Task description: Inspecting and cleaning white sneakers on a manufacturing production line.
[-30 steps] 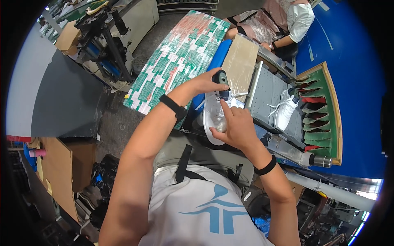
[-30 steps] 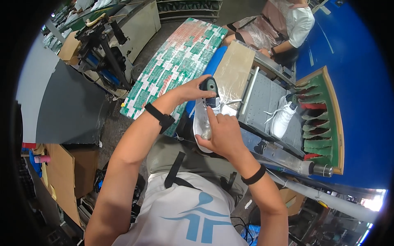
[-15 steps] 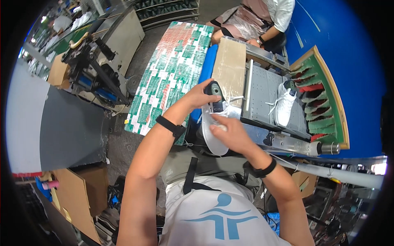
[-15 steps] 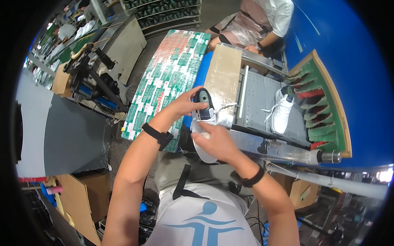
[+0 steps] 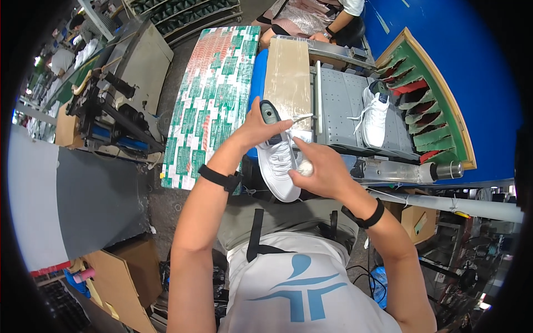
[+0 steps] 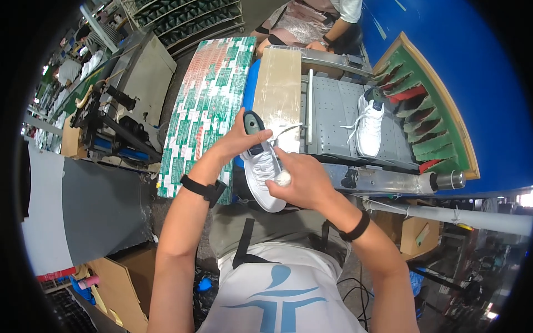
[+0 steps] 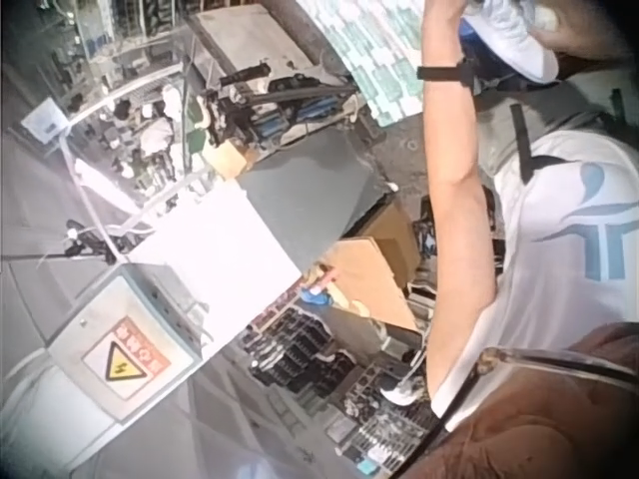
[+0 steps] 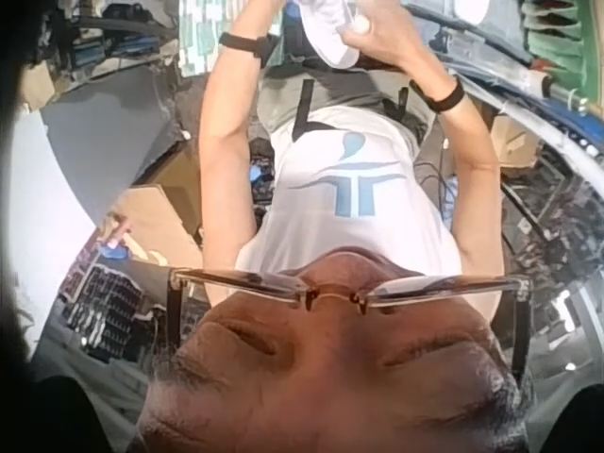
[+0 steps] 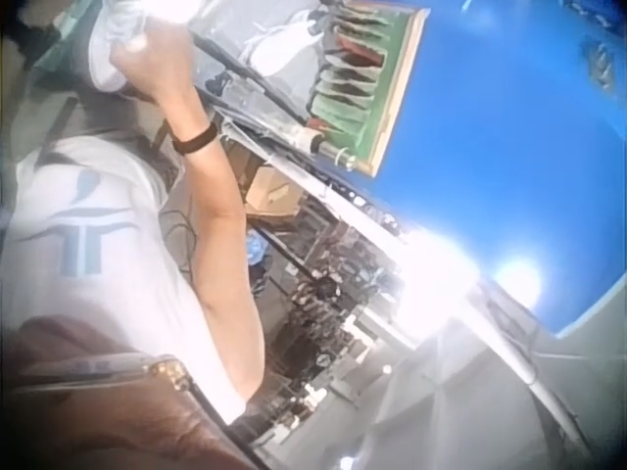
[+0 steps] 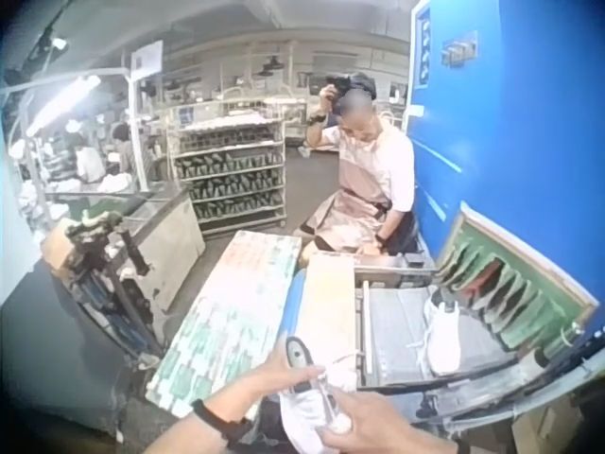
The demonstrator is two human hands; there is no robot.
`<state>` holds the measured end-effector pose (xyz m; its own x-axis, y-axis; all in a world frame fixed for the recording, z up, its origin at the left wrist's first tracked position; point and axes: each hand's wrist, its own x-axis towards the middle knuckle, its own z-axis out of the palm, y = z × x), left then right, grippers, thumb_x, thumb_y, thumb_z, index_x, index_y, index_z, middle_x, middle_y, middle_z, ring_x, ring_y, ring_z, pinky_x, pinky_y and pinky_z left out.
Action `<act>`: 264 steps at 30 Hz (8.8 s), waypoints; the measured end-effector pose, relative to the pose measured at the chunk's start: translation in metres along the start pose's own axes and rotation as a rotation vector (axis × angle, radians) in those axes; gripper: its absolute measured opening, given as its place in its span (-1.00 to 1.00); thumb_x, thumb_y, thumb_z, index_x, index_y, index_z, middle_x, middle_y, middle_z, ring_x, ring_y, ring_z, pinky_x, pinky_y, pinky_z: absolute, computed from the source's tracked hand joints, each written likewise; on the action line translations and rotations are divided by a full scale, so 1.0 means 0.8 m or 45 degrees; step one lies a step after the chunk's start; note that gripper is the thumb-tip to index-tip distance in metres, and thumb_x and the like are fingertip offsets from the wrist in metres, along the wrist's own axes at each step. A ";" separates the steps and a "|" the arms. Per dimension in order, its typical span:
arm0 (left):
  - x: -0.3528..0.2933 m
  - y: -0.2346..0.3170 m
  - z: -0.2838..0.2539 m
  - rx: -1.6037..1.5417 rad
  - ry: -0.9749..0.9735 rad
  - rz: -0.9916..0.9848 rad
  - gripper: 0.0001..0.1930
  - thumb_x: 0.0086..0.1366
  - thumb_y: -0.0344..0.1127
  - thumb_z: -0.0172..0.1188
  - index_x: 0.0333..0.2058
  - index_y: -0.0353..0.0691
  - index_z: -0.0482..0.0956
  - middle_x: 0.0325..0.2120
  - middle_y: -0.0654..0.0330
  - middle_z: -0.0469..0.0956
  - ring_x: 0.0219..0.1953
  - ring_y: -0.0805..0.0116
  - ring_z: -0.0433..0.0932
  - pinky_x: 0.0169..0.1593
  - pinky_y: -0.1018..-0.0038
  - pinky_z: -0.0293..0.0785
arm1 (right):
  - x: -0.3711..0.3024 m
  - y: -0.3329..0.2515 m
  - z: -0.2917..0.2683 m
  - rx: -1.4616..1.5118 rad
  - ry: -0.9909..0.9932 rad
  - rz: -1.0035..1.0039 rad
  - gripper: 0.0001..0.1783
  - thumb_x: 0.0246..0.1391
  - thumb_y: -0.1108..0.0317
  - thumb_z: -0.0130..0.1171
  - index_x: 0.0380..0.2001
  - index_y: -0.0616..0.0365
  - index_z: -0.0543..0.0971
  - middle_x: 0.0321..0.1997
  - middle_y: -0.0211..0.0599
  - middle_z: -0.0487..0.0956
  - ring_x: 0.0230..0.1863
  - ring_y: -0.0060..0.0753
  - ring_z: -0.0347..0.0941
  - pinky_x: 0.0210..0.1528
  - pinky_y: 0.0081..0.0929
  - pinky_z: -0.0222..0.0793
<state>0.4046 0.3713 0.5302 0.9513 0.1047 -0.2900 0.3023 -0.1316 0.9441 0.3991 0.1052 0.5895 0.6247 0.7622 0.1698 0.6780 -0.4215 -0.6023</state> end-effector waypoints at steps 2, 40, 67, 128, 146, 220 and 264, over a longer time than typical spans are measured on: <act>0.004 -0.008 0.011 0.260 0.146 0.009 0.52 0.14 0.17 0.70 0.66 -0.47 -0.29 0.55 -0.36 0.18 0.60 -0.14 0.23 0.58 0.21 0.26 | 0.008 0.009 -0.002 -0.037 -0.020 -0.055 -0.06 0.05 -0.06 0.50 0.35 0.40 0.55 -0.15 0.11 0.73 -0.09 0.26 0.68 0.02 0.00 0.60; -0.017 0.050 0.012 0.477 0.141 -0.113 0.24 0.11 0.21 0.62 0.56 -0.39 0.16 0.16 -0.25 0.70 0.19 -0.12 0.73 0.28 0.22 0.61 | -0.008 -0.022 0.037 -0.293 0.026 -0.267 0.04 -0.10 -0.16 0.57 0.31 0.41 0.56 -0.38 -0.17 0.59 -0.36 -0.08 0.56 -0.17 -0.16 0.39; -0.095 -0.081 0.041 -0.245 0.498 0.260 0.22 0.18 -0.50 0.62 0.63 -0.38 -0.10 0.45 -0.17 0.31 0.39 0.08 0.47 0.33 0.29 0.58 | -0.078 0.163 0.051 -0.231 0.397 0.109 0.13 -0.05 0.02 0.57 0.52 0.37 0.38 -0.15 -0.04 0.57 -0.11 0.11 0.51 0.05 -0.05 0.42; 0.189 0.166 0.187 -0.557 0.121 0.292 -0.51 0.50 -0.24 0.34 0.29 -0.36 0.55 0.06 0.10 0.73 0.05 0.28 0.74 0.14 0.30 0.69 | -0.091 0.186 0.084 -0.359 0.571 0.000 0.16 -0.16 -0.09 0.53 0.45 0.41 0.46 -0.25 -0.14 0.52 -0.23 -0.01 0.47 0.05 0.01 0.45; -0.104 -0.054 0.023 0.229 0.269 0.224 -0.26 0.39 -0.03 0.56 0.23 -0.49 0.39 0.05 -0.18 0.67 0.03 -0.03 0.73 0.05 0.24 0.66 | -0.076 0.177 0.080 -0.429 0.574 -0.056 0.14 -0.06 -0.09 0.53 0.50 0.36 0.41 -0.14 -0.10 0.58 -0.12 0.04 0.51 0.09 -0.01 0.45; -0.047 0.031 -0.028 0.504 0.048 0.322 -0.26 0.17 -0.30 0.64 0.36 -0.14 0.68 0.55 -0.34 0.28 0.50 -0.16 0.48 0.45 0.20 0.46 | -0.076 -0.032 -0.008 0.155 -0.155 0.003 0.00 -0.04 0.13 0.53 0.47 0.32 0.47 -0.11 0.11 0.67 -0.10 0.23 0.60 0.01 -0.01 0.51; -0.039 0.027 -0.033 0.477 0.107 0.350 -0.27 0.07 -0.24 0.75 0.27 -0.09 0.77 0.50 -0.23 0.43 0.43 -0.07 0.58 0.41 0.23 0.53 | -0.008 -0.044 0.039 -0.081 0.104 -0.220 0.01 -0.11 0.02 0.59 0.35 0.40 0.54 -0.26 -0.14 0.58 -0.25 -0.04 0.54 -0.09 -0.14 0.44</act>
<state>0.3800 0.3913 0.5642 0.9956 0.0937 -0.0090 0.0558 -0.5106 0.8580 0.3588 0.1305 0.5856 0.5242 0.7848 0.3306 0.7994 -0.3195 -0.5088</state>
